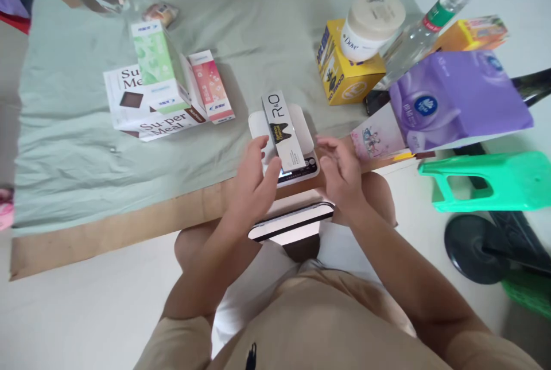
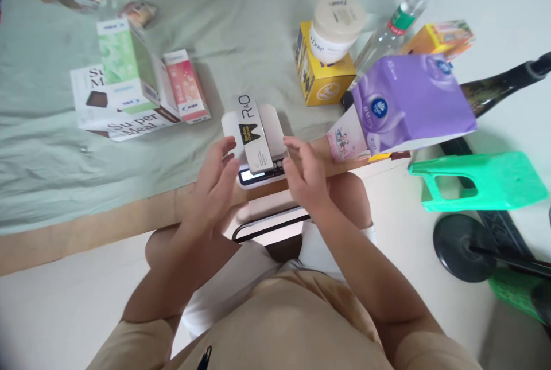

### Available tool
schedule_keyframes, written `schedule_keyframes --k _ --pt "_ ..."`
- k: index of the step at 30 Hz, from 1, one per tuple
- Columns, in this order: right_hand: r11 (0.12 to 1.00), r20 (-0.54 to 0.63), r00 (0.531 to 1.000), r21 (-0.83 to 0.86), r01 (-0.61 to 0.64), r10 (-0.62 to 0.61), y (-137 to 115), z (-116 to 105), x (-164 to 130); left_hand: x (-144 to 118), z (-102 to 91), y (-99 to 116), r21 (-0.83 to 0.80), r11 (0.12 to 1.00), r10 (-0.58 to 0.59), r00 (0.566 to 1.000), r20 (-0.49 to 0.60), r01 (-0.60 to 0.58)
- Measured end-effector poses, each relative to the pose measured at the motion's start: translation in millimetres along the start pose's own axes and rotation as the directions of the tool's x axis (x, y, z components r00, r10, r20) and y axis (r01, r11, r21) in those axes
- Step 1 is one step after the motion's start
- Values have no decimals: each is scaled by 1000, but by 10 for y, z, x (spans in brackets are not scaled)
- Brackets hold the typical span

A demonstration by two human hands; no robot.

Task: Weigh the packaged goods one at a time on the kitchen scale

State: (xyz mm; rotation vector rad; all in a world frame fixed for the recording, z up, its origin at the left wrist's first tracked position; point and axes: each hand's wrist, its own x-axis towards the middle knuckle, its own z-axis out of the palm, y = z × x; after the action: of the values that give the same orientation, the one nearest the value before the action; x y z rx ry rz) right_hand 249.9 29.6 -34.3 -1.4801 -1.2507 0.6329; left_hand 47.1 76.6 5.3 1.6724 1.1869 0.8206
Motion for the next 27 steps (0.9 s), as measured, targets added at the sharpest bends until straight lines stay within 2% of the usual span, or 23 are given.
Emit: schedule_keyframes --k 4,8,13,18,21,24,27 --pt "984 216 976 163 -74 38 -161 110 -119 -139 118 66 -189 979 -45 981 187 81" --pt "962 264 961 230 -144 81 -175 182 -139 -156 235 -73 -277 955 -50 976 213 109" --pt "934 193 975 315 -168 110 -138 262 -95 -78 337 -143 -328 944 12 986 167 45" --pt "872 117 980 449 -195 159 -67 293 66 105 483 53 -338 941 77 986 151 -21" --pt "850 73 979 487 -199 188 -26 261 220 279 591 163 -320 947 72 987 143 -23" --pt "879 18 986 451 -156 167 1 206 404 531 682 229 -312 950 57 987 151 -7" --pt "948 -66 994 313 -57 81 43 157 629 858 753 272 -314 948 10 986 166 43"
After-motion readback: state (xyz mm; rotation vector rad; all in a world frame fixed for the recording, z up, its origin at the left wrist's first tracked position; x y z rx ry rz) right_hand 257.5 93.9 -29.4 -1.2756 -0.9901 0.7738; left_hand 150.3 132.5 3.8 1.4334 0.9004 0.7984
